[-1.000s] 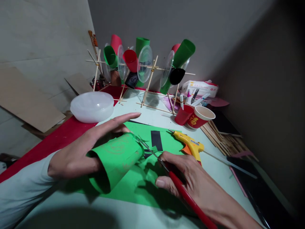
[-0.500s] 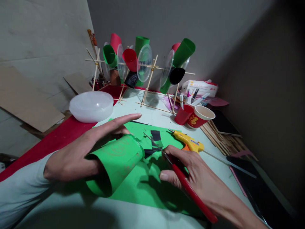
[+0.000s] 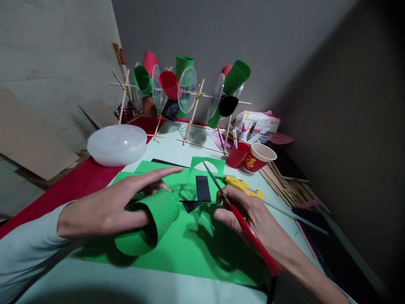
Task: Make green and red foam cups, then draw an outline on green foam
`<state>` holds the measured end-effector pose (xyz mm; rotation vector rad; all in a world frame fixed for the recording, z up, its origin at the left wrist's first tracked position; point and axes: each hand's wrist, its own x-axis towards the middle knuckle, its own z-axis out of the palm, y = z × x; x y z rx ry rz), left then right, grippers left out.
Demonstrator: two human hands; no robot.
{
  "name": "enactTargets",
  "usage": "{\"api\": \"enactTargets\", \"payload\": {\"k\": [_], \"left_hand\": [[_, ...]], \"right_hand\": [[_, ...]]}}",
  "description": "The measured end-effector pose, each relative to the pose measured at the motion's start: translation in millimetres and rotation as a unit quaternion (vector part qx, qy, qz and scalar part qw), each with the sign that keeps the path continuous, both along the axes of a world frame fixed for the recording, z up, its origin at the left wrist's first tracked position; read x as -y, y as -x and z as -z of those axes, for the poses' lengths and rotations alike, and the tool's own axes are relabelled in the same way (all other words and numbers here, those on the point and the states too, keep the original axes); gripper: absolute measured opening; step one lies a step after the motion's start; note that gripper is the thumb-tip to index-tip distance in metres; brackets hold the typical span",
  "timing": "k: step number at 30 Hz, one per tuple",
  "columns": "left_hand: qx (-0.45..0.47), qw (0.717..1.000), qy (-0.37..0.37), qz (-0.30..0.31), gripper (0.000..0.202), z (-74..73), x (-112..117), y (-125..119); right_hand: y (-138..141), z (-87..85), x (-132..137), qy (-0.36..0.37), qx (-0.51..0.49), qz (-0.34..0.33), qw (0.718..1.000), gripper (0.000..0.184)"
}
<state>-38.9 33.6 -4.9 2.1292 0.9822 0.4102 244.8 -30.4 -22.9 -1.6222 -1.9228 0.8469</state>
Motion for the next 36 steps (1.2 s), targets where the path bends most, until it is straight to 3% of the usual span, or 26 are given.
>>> {"api": "enactTargets", "payload": {"k": [6,10,13,18,22,27,31,33,36], "left_hand": [[-0.14,0.99,-0.009,0.021,0.07,6.0,-1,2],[-0.114,0.993,-0.003,-0.021,0.063,8.2,7,1],[-0.108,0.994,0.015,-0.031,0.06,11.5,11,1],[-0.098,0.994,0.04,-0.022,0.066,19.0,-1,15],[-0.046,0.997,0.065,-0.004,0.059,13.8,-19,16],[0.147,0.977,0.084,-0.126,0.05,-1.6,-14,-24],[0.296,0.937,0.171,-0.079,0.056,-6.9,-9,-61],[0.316,0.93,0.172,-0.073,0.056,-7.9,-10,-72],[0.322,0.93,0.154,-0.081,0.038,-9.4,-10,-80]], "right_hand": [[-4,5.7,-3,-0.031,-0.112,0.068,0.991,0.043],[-7,3.9,-6,-0.027,-0.216,0.119,0.969,0.042],[-10,1.6,-9,-0.047,-0.233,0.144,0.961,0.042],[-11,4.1,-12,-0.078,-0.173,0.125,0.974,0.04],[-5,6.7,-7,-0.146,-0.083,0.098,0.981,0.035],[1,12.0,-1,-0.229,0.027,0.073,0.97,0.027],[1,13.6,0,-0.281,0.095,0.062,0.953,0.023],[1,13.1,1,-0.297,0.119,0.058,0.946,0.023],[-1,12.7,2,-0.309,0.141,0.056,0.939,0.019]]}}
